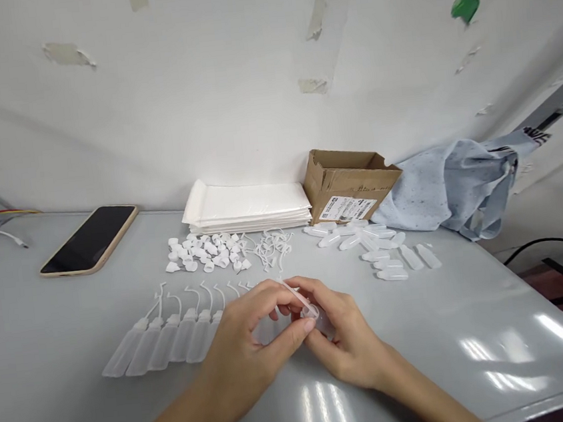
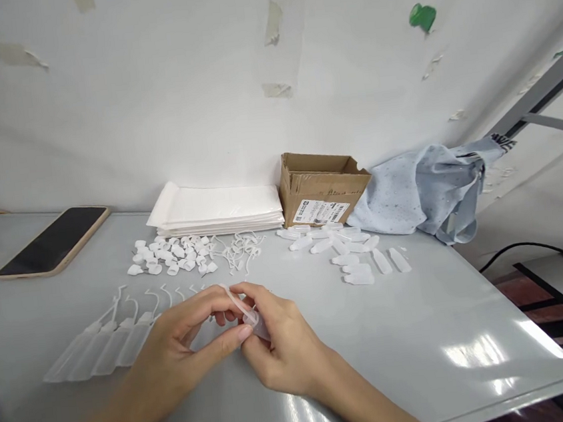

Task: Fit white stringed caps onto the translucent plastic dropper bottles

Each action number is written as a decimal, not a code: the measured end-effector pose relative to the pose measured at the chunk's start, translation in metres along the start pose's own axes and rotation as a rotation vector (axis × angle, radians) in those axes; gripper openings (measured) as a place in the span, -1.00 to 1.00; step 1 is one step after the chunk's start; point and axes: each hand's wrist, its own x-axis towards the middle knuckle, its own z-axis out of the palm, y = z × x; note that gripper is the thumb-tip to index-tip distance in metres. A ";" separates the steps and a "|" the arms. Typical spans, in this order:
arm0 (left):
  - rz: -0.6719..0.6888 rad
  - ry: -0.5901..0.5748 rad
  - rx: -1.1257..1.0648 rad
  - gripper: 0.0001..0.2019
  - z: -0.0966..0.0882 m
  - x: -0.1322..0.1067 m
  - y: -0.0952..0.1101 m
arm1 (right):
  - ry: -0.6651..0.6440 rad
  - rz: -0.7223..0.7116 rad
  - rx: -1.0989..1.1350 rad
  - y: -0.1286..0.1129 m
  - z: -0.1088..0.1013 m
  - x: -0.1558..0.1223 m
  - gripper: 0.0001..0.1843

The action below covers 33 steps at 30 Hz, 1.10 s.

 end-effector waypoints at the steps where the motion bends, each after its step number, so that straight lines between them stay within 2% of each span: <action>1: 0.009 0.005 0.014 -0.96 0.000 0.000 0.000 | 0.001 0.012 -0.005 0.000 0.000 -0.001 -0.49; 9: 0.016 0.010 0.091 -0.94 0.005 0.000 -0.002 | 0.013 0.013 0.027 0.004 0.001 -0.003 -0.50; 14: 0.022 -0.045 0.074 -0.90 0.003 0.000 -0.001 | -0.022 0.106 0.033 0.001 0.000 -0.002 -0.46; 19: 0.008 0.007 0.091 -0.88 0.000 0.002 0.000 | -0.025 0.117 0.062 0.000 -0.004 -0.002 -0.48; 22: 0.013 0.038 0.117 -0.84 -0.001 0.003 -0.001 | -0.021 0.165 0.095 0.000 -0.009 -0.002 -0.59; 28: 0.125 0.128 0.219 -0.88 0.000 0.004 -0.007 | 0.014 0.201 0.289 0.002 -0.008 -0.001 -0.67; 33: 0.328 0.117 0.359 -0.71 0.004 -0.001 -0.011 | 0.110 0.247 0.545 0.004 -0.002 0.004 -0.61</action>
